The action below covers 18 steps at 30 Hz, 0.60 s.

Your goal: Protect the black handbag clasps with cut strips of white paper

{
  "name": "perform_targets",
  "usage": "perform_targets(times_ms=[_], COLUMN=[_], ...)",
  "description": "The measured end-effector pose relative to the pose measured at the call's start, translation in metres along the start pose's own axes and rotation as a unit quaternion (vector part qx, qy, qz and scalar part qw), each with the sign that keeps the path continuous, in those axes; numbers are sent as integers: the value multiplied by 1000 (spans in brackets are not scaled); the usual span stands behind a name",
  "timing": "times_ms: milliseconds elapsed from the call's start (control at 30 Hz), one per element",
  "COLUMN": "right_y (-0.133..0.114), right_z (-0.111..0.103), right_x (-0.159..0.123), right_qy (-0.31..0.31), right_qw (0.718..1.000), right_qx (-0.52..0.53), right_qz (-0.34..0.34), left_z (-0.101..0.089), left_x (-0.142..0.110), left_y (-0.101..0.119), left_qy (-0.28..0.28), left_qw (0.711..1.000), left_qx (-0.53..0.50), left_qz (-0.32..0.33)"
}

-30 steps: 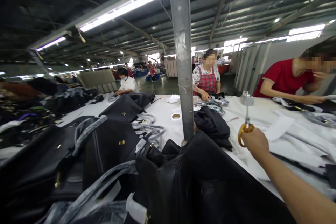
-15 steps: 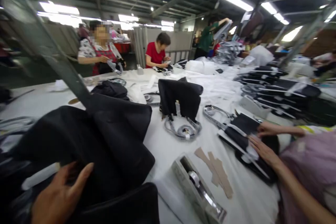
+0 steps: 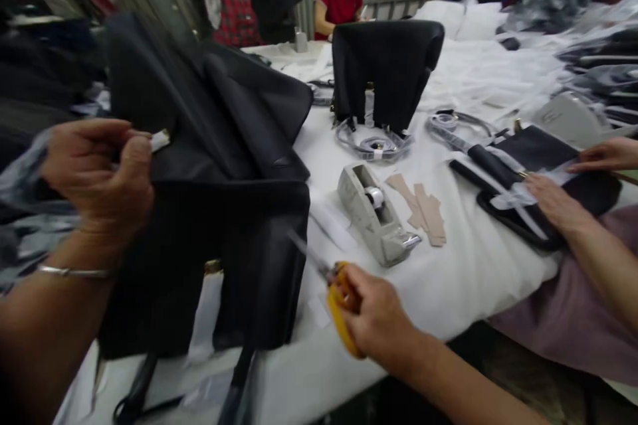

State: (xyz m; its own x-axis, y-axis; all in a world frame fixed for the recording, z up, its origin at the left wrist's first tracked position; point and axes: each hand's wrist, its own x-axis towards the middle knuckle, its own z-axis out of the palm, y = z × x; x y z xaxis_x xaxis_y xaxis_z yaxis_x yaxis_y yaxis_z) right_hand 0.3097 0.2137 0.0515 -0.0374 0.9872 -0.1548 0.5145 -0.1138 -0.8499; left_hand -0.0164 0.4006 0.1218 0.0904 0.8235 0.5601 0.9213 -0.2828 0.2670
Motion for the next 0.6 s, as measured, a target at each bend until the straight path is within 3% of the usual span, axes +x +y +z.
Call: perform_targets(times_ms=[67,100,167,233,300,367,467,600], right_y=[9,14,26,37,47,56,72,91], right_z=[-24,-32,-39,-37,-29,-21,-15,-14], right_x=[-14,-22,-38,-55,-71,-84,-96,-92], right_qy=[110,153,194,185,158,125,88,71], right_qw=[991,981,968,967,972,980,994,994], right_qx=[69,100,141,151,143,124,37,-79], right_qz=[43,57,75,88,97,94,60,17], left_z=[-19,-26,-33,-37,-41,-47,-54,-39], left_x=[-35,-57,-108,-162,-213,-254,-289,-290], left_y=[23,31,43,53,63,76,99,131], left_qy=[69,74,-9,-141,-240,-277,-233,-121], left_qw=[997,995,989,968,948,948,970,990], left_qx=[-32,-53,-94,-125,-114,-61,26,72], left_qz=[23,47,111,166,177,147,64,18])
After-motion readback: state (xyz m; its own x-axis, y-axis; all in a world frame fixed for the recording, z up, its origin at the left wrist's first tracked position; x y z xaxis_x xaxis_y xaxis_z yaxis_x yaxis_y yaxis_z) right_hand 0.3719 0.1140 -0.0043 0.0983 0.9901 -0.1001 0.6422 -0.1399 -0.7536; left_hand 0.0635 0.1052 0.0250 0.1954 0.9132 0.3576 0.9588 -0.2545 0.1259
